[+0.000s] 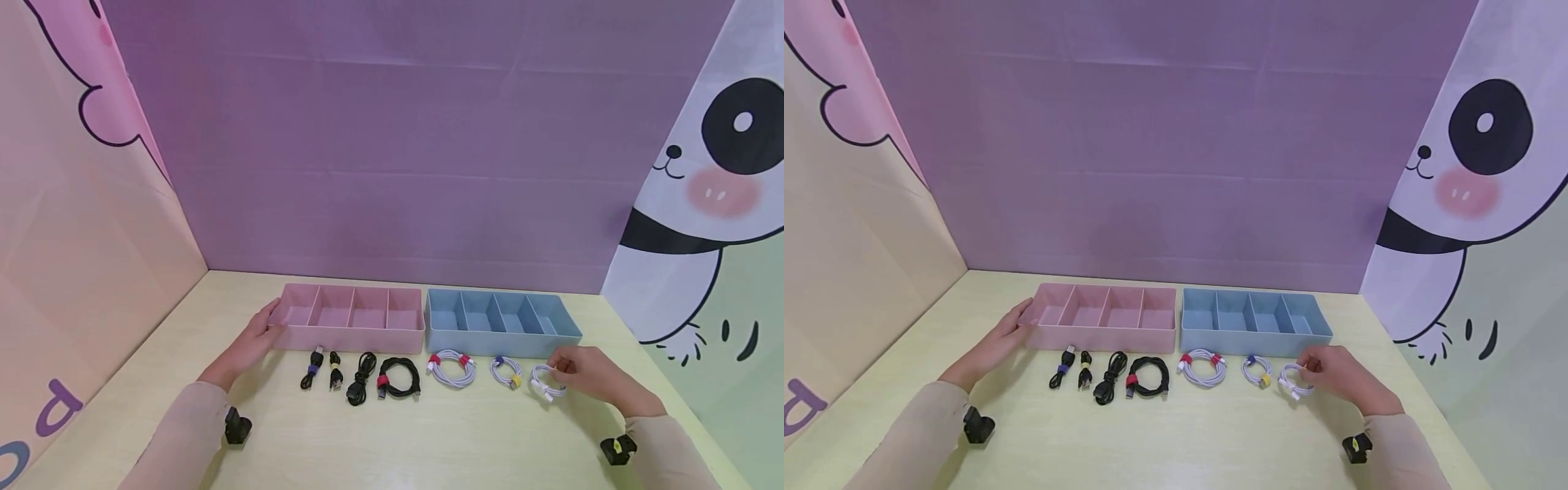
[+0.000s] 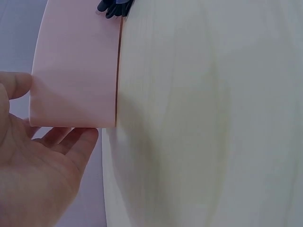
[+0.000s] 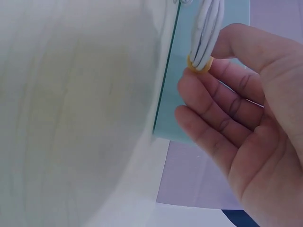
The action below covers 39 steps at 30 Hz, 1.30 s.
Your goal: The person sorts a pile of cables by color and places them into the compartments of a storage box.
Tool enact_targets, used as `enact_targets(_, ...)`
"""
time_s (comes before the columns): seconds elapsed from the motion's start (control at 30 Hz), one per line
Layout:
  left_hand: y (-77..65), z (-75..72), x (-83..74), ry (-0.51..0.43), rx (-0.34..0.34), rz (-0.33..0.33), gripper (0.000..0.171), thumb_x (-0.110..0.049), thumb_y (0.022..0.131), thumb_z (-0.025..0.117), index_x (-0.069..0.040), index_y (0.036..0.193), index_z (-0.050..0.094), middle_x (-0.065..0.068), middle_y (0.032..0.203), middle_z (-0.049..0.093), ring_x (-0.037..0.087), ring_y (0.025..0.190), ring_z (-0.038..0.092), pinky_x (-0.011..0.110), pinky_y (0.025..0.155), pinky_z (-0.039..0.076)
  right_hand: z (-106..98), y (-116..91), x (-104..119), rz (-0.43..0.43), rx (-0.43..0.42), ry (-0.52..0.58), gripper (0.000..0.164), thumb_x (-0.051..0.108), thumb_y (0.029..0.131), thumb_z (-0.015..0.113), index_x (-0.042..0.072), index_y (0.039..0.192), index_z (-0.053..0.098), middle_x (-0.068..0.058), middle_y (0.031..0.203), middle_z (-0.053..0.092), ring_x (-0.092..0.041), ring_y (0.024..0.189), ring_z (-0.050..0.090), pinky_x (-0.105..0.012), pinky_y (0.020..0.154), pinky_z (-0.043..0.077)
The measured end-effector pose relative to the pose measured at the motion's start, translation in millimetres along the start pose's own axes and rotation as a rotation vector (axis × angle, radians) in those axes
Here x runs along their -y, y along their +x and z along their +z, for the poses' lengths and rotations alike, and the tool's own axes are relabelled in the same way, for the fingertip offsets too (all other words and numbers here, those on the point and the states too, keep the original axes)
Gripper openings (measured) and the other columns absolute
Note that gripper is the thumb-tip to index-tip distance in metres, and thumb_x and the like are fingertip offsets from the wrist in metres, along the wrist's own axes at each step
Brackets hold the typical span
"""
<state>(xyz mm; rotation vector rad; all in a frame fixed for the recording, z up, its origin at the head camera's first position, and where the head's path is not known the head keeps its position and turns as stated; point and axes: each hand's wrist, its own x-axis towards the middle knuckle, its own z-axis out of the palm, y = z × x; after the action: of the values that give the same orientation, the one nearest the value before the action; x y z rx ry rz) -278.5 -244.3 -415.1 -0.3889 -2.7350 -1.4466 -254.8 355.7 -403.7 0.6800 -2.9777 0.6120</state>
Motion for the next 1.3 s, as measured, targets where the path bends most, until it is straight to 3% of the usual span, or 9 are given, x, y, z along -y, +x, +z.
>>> enact_targets(0.3, -1.0, 0.2, -2.4, 0.014, 0.013, -0.051, 0.066, -0.024, 0.109, 0.036, 0.009, 0.156, 0.004, 0.037, 0.158, 0.007, 0.055, 0.145, 0.008, 0.071, 0.113, 0.011, -7, 1, 9, 0.016, -0.026, 0.012, 0.005, 0.011, 0.088, 0.073, 0.012, 0.09, 0.069, 0.011, 0.075, 0.061, -0.003, 0.068, 0.056, -0.027, 0.06, 0.05)
enact_targets(0.53, -2.0, 0.1, -3.1, 0.01, 0.011, -0.046, 0.068, -0.022, 0.108, 0.04, 0.011, 0.155, 0.005, 0.038, 0.156, 0.01, 0.055, 0.141, 0.02, 0.068, 0.113, 0.019, -10, 3, 11, 0.003, -0.079, -0.007, 0.004, 0.011, 0.088, 0.073, 0.011, 0.089, 0.069, 0.012, 0.076, 0.063, -0.002, 0.068, 0.057, -0.026, 0.062, 0.052)
enact_targets(0.77, -2.0, -0.1, -1.9, 0.016, 0.02, -0.084, 0.07, -0.028, 0.109, 0.04, 0.007, 0.157, 0.003, 0.036, 0.157, 0.009, 0.053, 0.138, 0.025, 0.069, 0.112, 0.021, -14, 4, 12, 0.016, -0.121, -0.002, 0.005, 0.008, 0.087, 0.07, 0.01, 0.09, 0.066, 0.01, 0.074, 0.06, -0.004, 0.066, 0.054, -0.026, 0.06, 0.05)
enact_targets(1.1, -1.4, 0.2, -0.6, 0.001, 0.018, -0.069, 0.07, -0.027, 0.109, 0.041, 0.006, 0.157, 0.003, 0.036, 0.157, 0.011, 0.052, 0.136, 0.027, 0.07, 0.111, 0.022, -17, 4, 14, 0.024, -0.147, 0.033, 0.005, 0.011, 0.09, 0.071, 0.012, 0.091, 0.066, 0.011, 0.075, 0.061, -0.003, 0.066, 0.055, -0.026, 0.061, 0.05)
enact_targets(1.3, -0.4, 0.3, 1.9, -0.003, 0.012, -0.048, 0.069, -0.025, 0.109, 0.042, 0.008, 0.157, 0.005, 0.036, 0.156, 0.013, 0.051, 0.137, 0.026, 0.07, 0.111, 0.021, -18, 5, 14, -0.009, -0.204, 0.055, 0.006, 0.014, 0.092, 0.073, 0.01, 0.093, 0.068, 0.01, 0.076, 0.063, -0.003, 0.065, 0.056, -0.026, 0.059, 0.05)
